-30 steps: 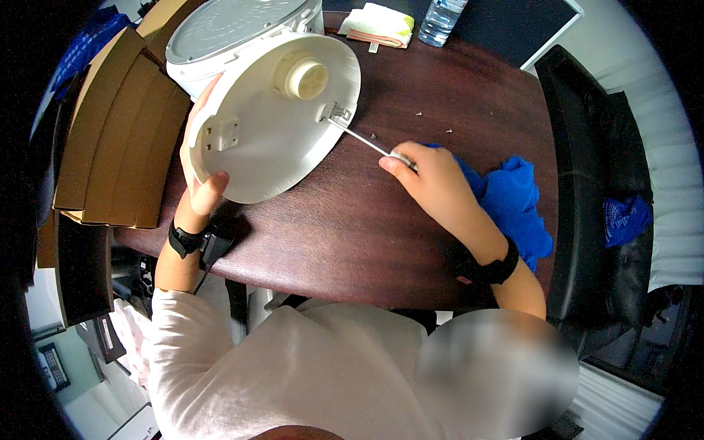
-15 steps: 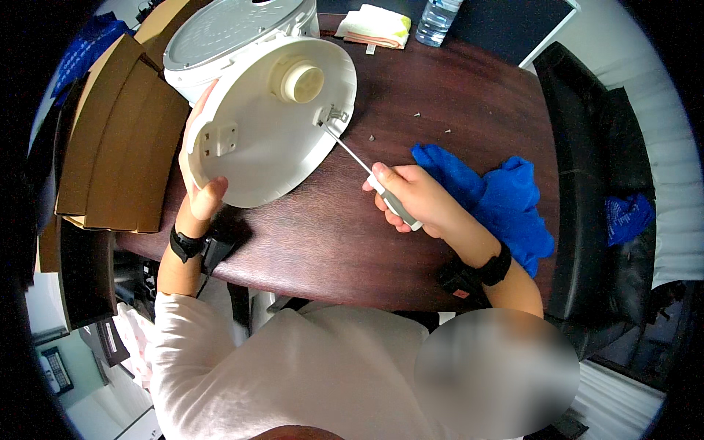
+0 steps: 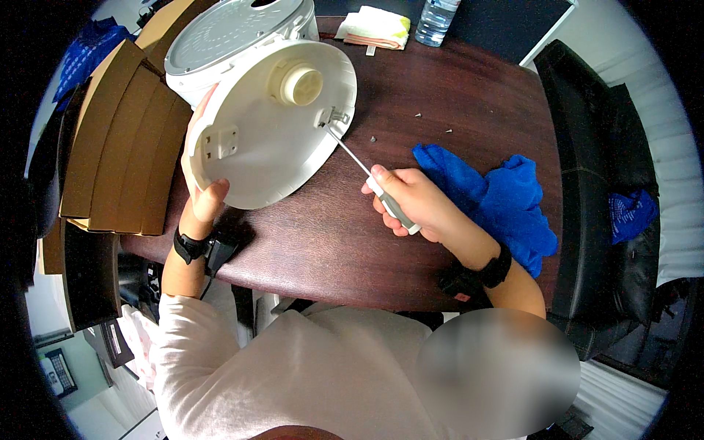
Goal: The person removes the lid from a white rice cooker and uses a screwdriver to unscrew and remove several screws from the underside of the lid. The person then flips the lid over to inspect the interior.
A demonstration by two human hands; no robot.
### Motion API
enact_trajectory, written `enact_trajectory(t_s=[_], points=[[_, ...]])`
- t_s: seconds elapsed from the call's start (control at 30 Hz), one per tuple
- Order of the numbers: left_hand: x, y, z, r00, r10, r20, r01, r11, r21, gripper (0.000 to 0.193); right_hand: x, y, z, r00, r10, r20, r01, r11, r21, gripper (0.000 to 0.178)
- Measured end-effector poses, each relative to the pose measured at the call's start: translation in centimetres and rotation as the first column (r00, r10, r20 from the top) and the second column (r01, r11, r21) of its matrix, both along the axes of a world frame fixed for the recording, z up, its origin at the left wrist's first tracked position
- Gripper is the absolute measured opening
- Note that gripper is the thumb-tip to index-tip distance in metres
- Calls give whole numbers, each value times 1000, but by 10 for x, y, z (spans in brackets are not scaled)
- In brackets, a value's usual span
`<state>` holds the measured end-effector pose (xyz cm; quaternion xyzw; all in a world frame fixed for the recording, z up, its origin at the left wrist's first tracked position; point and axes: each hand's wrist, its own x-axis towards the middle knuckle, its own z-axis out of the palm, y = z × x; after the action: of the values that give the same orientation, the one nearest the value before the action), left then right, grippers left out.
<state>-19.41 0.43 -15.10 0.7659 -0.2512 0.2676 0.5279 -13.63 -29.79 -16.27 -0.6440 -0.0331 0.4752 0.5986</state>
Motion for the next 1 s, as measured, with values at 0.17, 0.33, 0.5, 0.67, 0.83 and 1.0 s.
enact_trajectory(t_s=[0.17, 0.33, 0.5, 0.67, 0.83, 1.0], points=[[-3, 0, 0, 1000, 9, 6, -9, 1000, 13, 96, -8, 7, -1, 997, 2, 82, 4, 998, -68, 41], [-4, -3, 1, 1000, 5, -6, -5, 1000, -22, 96, -7, 9, -9, 870, 171, 462, -70, 971, -228, 33], [0, -4, 2, 1000, -18, -14, 17, 999, -27, 96, 11, 0, -17, -95, 512, 853, 274, 838, -473, 28], [-8, -9, 4, 995, 93, -45, -95, 994, -46, 96, 16, 2, 23, -282, 567, 774, 345, 813, -470, 27], [-18, -6, 1, 982, 121, -144, -133, 988, -75, 96, 27, -8, 13, 769, 254, 587, -51, 939, -340, 30], [-15, -7, 0, 983, 111, -145, -124, 989, -83, 95, 8, -5, 3, 977, 31, 212, -23, 999, -40, 38]])
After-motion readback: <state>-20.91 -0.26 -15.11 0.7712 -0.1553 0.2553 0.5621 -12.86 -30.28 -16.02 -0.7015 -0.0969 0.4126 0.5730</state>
